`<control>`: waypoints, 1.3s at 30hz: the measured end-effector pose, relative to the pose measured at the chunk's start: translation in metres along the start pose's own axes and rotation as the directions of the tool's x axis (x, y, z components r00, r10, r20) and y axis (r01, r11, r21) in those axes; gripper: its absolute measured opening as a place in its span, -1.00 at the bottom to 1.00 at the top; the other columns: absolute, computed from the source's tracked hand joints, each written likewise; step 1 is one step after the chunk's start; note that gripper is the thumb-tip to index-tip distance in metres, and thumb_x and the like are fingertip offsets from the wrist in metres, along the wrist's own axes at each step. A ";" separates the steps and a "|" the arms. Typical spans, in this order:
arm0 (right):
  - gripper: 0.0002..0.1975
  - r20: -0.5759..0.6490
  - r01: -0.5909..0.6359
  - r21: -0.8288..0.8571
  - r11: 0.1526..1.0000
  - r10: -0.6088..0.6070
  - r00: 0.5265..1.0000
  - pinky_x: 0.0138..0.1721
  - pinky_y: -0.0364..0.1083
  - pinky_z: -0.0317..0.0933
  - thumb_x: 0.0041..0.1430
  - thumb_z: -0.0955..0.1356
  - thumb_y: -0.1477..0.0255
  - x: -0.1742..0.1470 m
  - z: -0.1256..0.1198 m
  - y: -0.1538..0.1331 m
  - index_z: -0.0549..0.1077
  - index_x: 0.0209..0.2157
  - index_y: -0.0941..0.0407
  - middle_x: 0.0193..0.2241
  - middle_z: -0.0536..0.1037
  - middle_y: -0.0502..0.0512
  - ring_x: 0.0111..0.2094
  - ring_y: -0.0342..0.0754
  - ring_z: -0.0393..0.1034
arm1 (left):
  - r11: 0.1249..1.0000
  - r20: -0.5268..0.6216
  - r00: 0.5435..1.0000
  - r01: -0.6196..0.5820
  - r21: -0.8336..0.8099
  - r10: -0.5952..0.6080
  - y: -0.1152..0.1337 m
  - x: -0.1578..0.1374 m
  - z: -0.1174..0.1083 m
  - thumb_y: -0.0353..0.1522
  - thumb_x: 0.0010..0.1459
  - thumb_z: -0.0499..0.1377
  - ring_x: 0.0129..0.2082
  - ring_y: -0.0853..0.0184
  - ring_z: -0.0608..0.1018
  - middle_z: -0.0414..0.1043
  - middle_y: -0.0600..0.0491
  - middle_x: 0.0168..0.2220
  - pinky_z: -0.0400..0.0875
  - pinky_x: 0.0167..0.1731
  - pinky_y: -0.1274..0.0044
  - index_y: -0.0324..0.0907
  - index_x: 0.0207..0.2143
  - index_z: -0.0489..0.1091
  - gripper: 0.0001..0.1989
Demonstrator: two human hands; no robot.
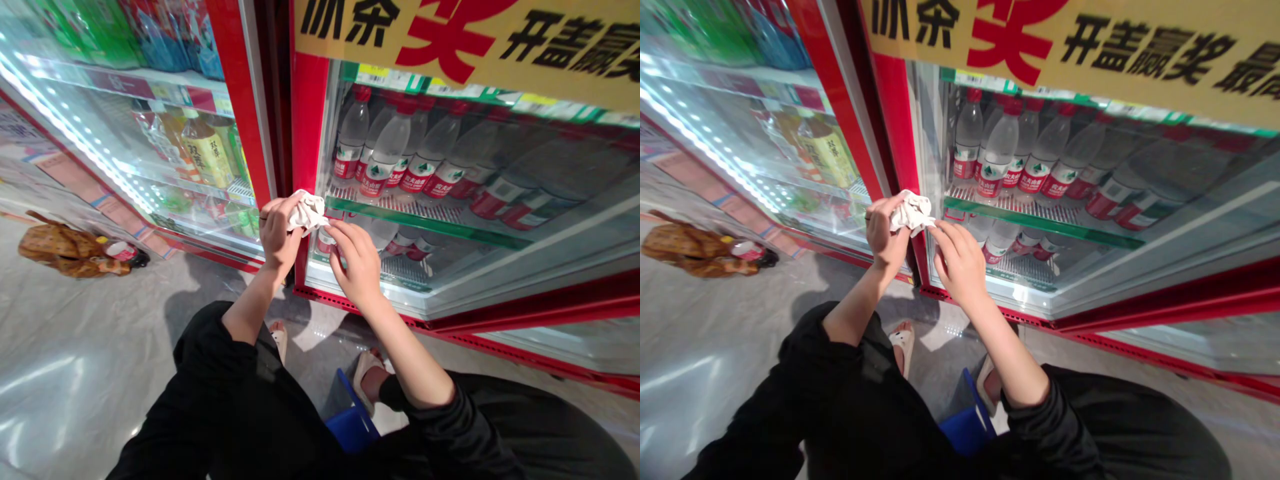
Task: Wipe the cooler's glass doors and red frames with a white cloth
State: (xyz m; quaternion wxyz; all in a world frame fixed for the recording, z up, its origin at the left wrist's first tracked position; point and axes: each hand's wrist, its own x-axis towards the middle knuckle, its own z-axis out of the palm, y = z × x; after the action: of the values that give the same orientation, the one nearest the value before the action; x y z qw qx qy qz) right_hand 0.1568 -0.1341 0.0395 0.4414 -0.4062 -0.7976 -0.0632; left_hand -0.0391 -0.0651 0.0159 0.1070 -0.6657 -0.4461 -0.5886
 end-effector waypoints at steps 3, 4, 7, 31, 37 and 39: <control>-0.47 -0.004 -0.027 -0.254 0.967 0.027 1.000 0.42 0.22 0.24 0.44 0.26 0.45 -0.014 -0.016 0.012 0.46 0.37 0.00 0.35 0.54 0.18 0.40 0.18 0.36 | 0.991 -0.049 0.990 0.136 0.004 -0.135 -0.003 0.003 0.004 -0.36 0.42 0.23 0.14 0.16 0.62 0.58 -0.09 0.12 0.56 0.18 0.27 -0.06 0.32 0.32 -0.54; -0.45 -0.023 -0.062 -0.312 0.948 0.058 0.998 0.44 0.25 0.20 0.43 0.27 0.43 -0.017 -0.020 0.016 0.43 0.40 -0.02 0.39 0.49 0.16 0.45 0.21 0.30 | 0.987 -0.073 0.984 0.162 0.005 -0.162 -0.004 0.003 0.005 -0.36 0.41 0.24 0.08 0.18 0.63 0.57 -0.08 0.10 0.60 0.11 0.30 -0.05 0.29 0.32 -0.56; -0.37 -0.080 -0.139 -0.398 0.907 0.117 0.990 0.47 0.29 0.10 0.42 0.26 0.42 -0.023 -0.028 0.029 0.30 0.49 -0.03 0.48 0.38 0.16 0.52 0.24 0.17 | 0.985 -0.157 0.973 0.173 0.016 -0.168 -0.007 0.001 0.007 -0.37 0.36 0.26 -0.06 0.22 0.63 0.54 -0.03 -0.06 0.65 -0.04 0.32 -0.06 0.03 0.42 -0.79; -0.29 0.102 -0.124 -0.333 0.935 0.166 0.981 0.53 0.26 0.12 0.44 0.17 0.54 -0.048 -0.003 0.033 0.15 0.57 0.06 0.55 0.26 0.18 0.61 0.12 -0.01 | 0.997 -0.030 0.998 -0.051 0.049 0.053 -0.003 -0.020 0.006 -0.45 0.35 0.23 -0.09 0.23 0.60 0.47 -0.04 -0.11 0.61 -0.01 0.35 -0.03 0.12 0.50 -0.68; -0.31 0.182 -0.125 -0.434 0.892 0.223 0.958 0.58 0.27 -0.03 0.43 0.20 0.53 -0.065 0.007 0.052 0.23 0.54 0.00 0.53 0.27 0.14 0.58 0.11 0.09 | 0.999 -0.125 0.992 0.009 0.046 -0.004 -0.004 -0.027 0.006 -0.45 0.36 0.21 -0.07 0.20 0.63 0.51 -0.06 -0.11 0.64 0.01 0.31 -0.07 0.04 0.53 -0.75; -0.33 0.191 -0.117 -0.455 0.883 0.225 0.956 0.58 0.26 -0.04 0.45 0.22 0.51 -0.071 0.012 0.060 0.27 0.53 -0.03 0.52 0.31 0.14 0.56 0.11 0.14 | 0.998 -0.021 0.999 -0.046 0.030 0.047 0.000 -0.035 0.008 -0.39 0.38 0.26 -0.04 0.19 0.64 0.53 -0.07 -0.09 0.65 0.03 0.29 -0.07 0.04 0.55 -0.78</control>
State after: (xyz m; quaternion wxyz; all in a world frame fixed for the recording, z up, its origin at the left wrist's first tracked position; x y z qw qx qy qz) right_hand 0.2114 -0.1307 -0.0371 0.2436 -0.5689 -0.7705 -0.1528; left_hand -0.0303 -0.0768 -0.0172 0.1352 -0.6677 -0.4378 -0.5867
